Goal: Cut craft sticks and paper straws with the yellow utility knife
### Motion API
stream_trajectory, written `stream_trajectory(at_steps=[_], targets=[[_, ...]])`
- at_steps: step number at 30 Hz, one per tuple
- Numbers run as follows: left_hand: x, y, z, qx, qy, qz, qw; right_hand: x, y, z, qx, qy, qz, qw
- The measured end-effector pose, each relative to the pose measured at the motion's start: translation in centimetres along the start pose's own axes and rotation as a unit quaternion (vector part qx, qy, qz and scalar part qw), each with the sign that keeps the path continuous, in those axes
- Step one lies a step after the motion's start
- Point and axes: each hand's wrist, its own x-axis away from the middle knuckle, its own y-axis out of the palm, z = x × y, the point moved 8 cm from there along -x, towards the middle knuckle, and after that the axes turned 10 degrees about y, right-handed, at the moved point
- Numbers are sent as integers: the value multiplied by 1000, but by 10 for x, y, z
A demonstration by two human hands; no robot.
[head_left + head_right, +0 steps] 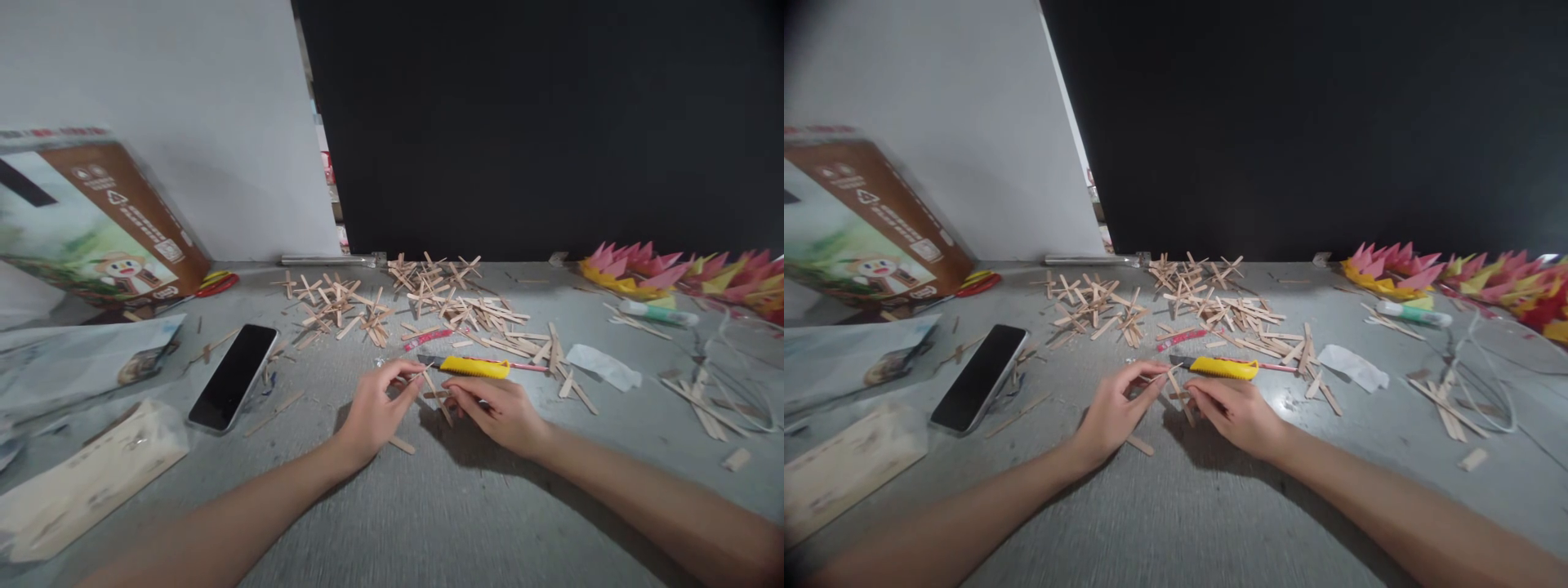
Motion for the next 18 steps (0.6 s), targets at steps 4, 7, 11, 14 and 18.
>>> stream_trajectory(at_steps=[4,7,11,14,18], targets=[[0,2,-3,7,-18,-9,1000,0,1,1,9,4,1,1000],[0,3,-3,17,-15,-9,1000,1,1,2,13,9,6,1000],[1,4,-6,18,-20,-19,999,0,0,4,15,14,13,1000],[1,4,-5,5,-21,-27,999,0,0,4,12,13,13,1000],[0,3,0,-9,-2,-27,1000,0,-1,4,3,15,17,1000]])
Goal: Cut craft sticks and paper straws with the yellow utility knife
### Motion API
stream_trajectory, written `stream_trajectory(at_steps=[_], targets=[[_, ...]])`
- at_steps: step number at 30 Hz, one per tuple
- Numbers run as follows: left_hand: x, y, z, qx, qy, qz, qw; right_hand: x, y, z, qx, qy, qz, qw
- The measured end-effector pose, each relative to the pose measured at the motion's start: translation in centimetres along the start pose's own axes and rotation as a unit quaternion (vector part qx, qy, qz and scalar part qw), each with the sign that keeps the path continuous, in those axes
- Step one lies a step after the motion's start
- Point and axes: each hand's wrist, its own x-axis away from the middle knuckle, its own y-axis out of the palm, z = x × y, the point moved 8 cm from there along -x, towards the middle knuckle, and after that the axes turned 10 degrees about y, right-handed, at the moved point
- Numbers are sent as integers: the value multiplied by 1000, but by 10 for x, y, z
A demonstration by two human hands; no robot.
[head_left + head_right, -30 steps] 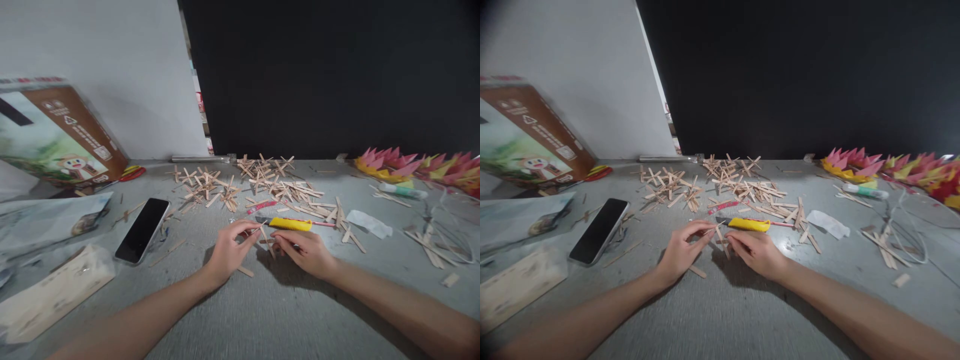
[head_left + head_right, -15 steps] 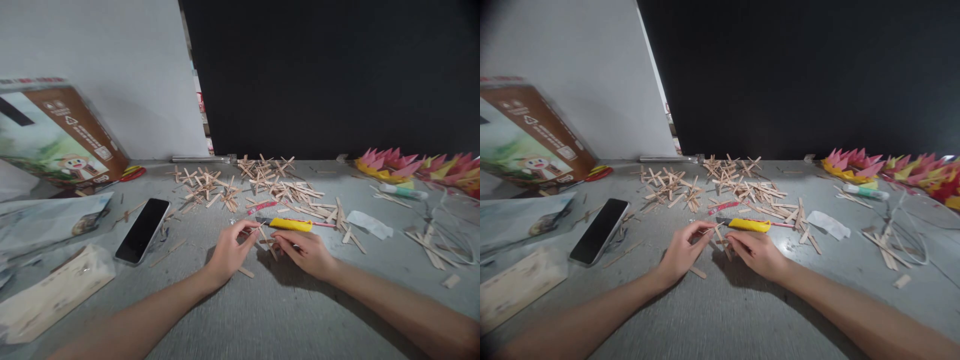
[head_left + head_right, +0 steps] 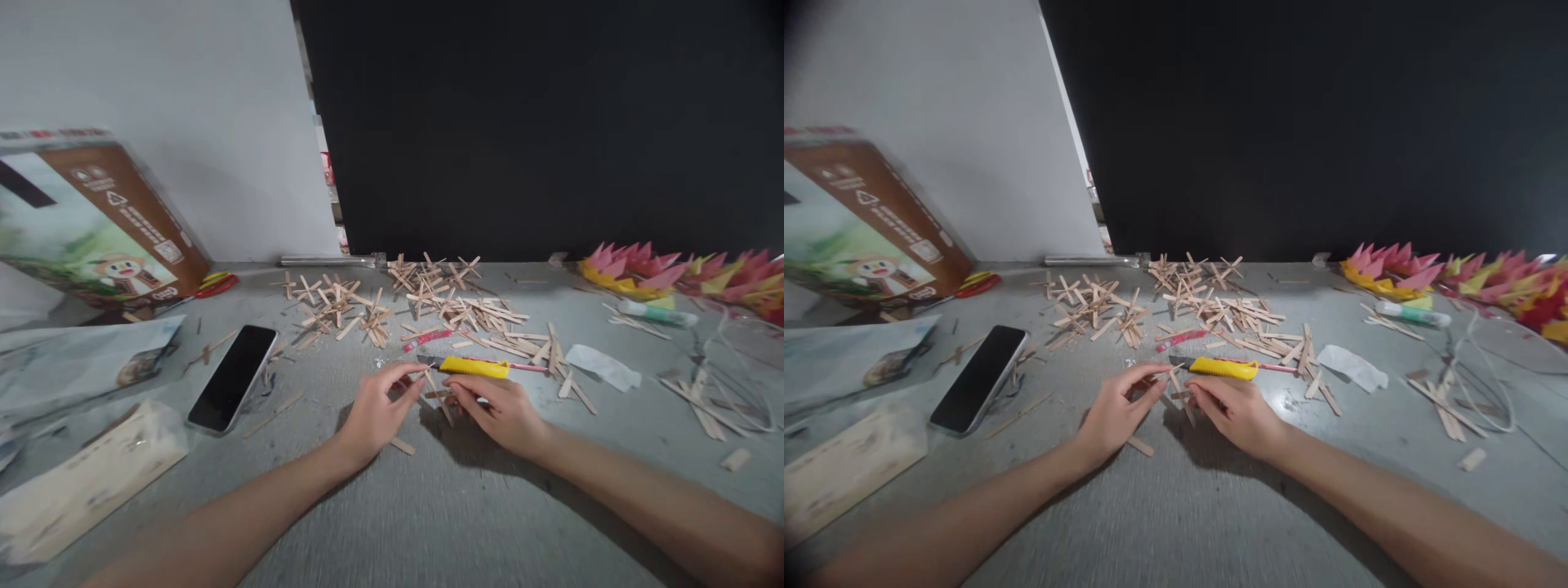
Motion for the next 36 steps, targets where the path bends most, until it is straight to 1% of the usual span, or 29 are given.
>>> stream_trajectory(at_steps=[3,6,9,13,19,23,25,28,30,33,36], targets=[[0,3,2,-10,26,-8,1000,-1,0,2,-13,21,-4,1000],[1,7,1,-17,39,-23,999,-1,1,7,-29,58,-13,998],[1,9,1,-18,33,-26,999,-2,2,11,-47,81,-22,995],[2,11,3,-11,34,-34,999,-2,3,11,-53,86,-28,994],[7,17,-4,-9,-3,-62,998,-2,4,17,-63,118,-25,991],[10,21,-4,-5,-3,-86,996,-2,6,22,-87,147,-38,985],[11,22,-5,-7,-3,-93,996,-3,6,23,-93,154,-40,983],[13,22,-7,-5,-8,-83,996,-3,5,23,-92,163,-36,982],[14,23,-7,-5,0,-79,997,-4,4,22,-86,163,-34,982],[15,26,-5,-12,22,-90,996,-4,4,19,-81,154,-36,984],[15,26,-4,-15,28,-92,995,-5,4,17,-83,149,-42,985]])
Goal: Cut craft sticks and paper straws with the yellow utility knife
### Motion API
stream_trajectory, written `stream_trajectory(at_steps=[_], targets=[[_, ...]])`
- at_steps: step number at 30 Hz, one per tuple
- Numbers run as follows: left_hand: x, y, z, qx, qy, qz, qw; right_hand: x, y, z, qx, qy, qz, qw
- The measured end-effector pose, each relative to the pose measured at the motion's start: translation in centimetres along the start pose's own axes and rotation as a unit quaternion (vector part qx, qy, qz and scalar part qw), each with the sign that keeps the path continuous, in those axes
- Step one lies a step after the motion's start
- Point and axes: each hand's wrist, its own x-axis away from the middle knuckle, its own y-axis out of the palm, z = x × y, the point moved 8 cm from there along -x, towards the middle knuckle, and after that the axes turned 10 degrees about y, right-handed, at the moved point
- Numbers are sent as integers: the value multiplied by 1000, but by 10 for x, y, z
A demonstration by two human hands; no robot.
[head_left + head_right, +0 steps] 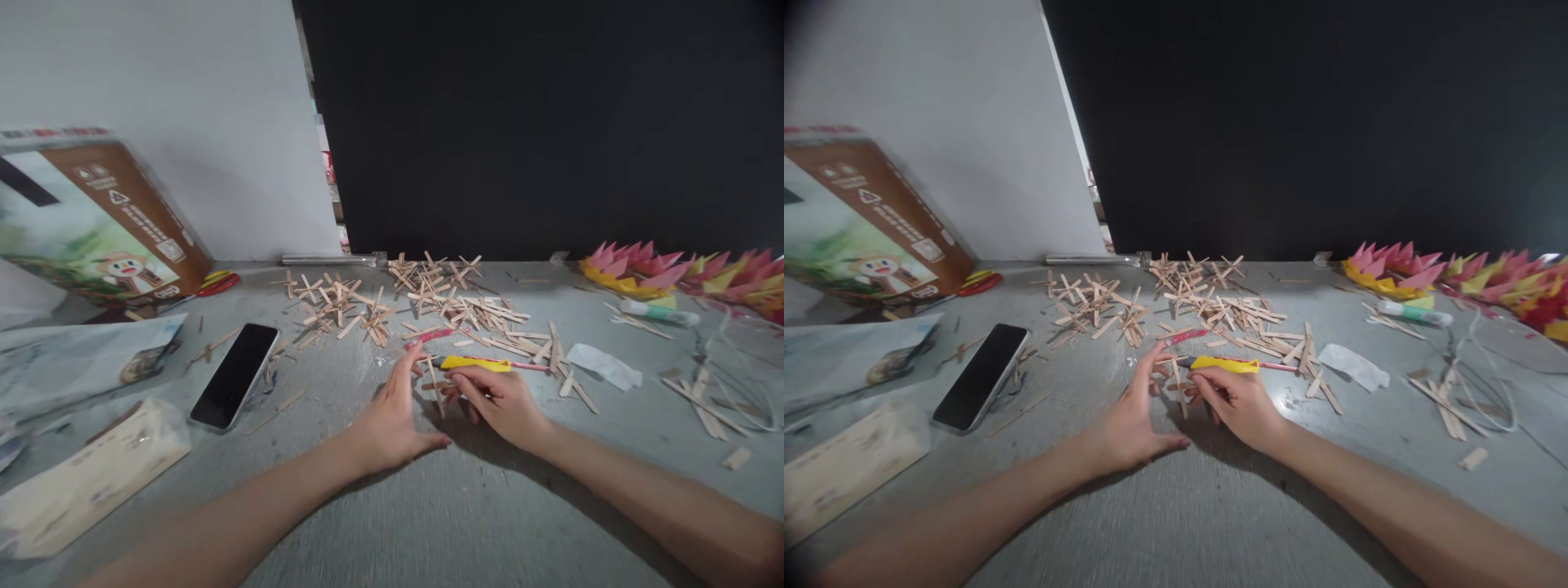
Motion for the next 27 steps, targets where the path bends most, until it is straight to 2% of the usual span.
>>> stream_trajectory(at_steps=[10,27], targets=[[1,-2,-3,-18,-12,13,1000,1,4,-3,-16,-19,-28,999],[-2,-5,4,-39,-1,17,999,1,3,-9,4,-45,-26,999]])
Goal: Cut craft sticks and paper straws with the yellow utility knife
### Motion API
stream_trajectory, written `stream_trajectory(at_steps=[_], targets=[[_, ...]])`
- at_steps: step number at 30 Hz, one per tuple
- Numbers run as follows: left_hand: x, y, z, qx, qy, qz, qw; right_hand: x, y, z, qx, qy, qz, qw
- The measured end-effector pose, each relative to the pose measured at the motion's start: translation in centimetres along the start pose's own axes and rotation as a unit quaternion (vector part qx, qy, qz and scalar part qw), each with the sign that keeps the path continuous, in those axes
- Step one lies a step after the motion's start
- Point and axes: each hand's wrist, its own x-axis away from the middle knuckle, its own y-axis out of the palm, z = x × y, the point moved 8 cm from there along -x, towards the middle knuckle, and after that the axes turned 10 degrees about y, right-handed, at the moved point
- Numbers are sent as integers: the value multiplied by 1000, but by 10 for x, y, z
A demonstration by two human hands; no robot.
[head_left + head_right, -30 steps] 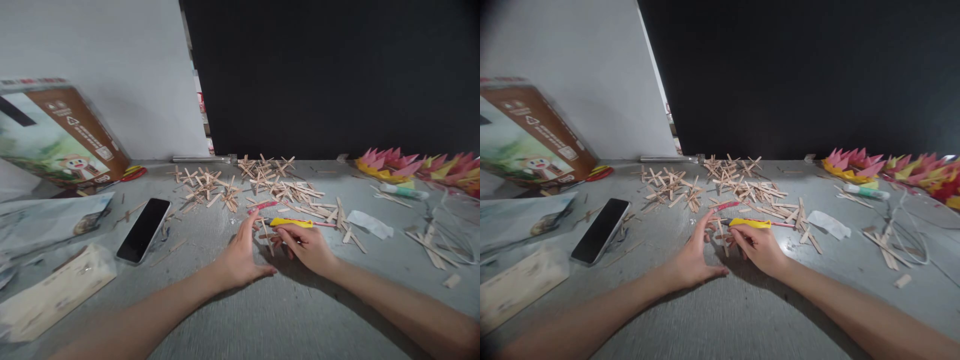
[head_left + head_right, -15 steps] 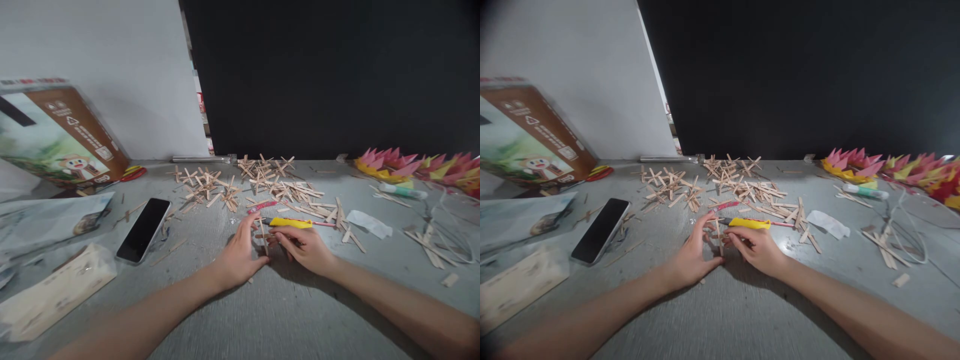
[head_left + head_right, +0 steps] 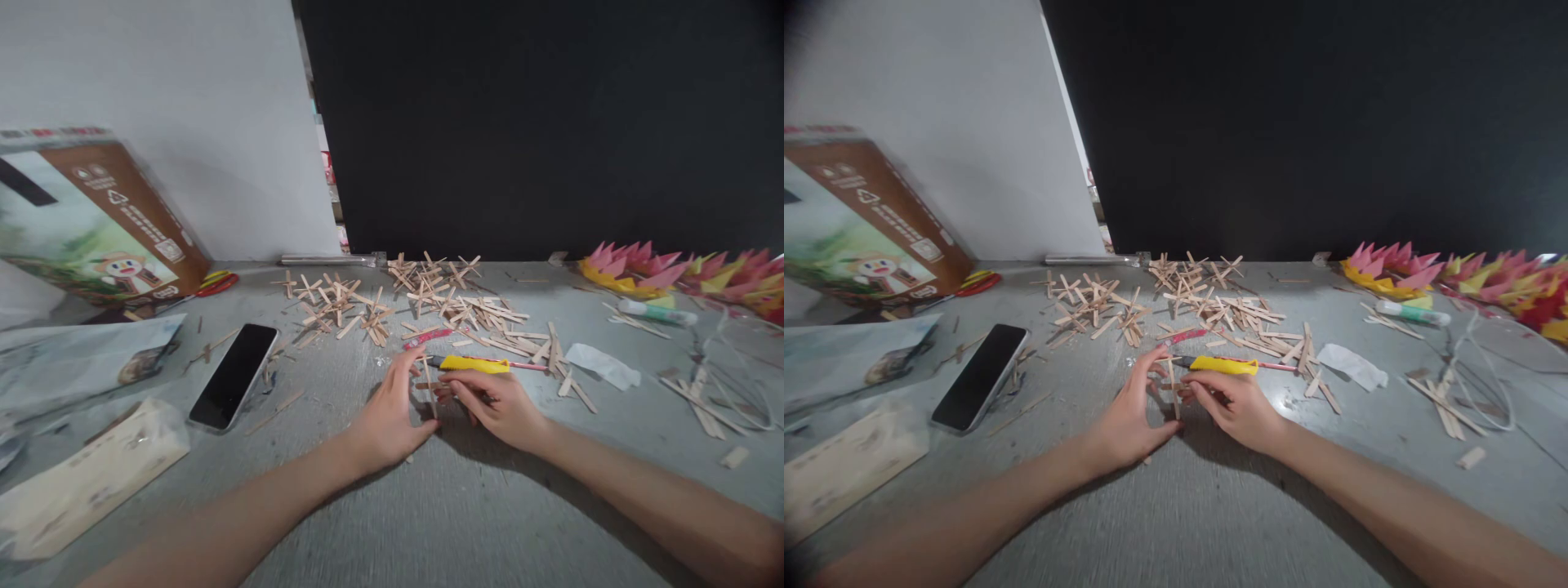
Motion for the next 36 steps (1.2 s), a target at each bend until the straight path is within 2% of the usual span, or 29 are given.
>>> stream_trajectory(at_steps=[8,21,36], targets=[[1,-2,2,-5,-7,-1,1000,0,-1,-3,-7,-11,3,1000],[0,-7,5,-8,-37,11,999,-2,-1,-2,-9,7,-9,1000],[-1,-8,8,-24,-38,0,999,-1,0,-3,-16,-18,-10,1000]])
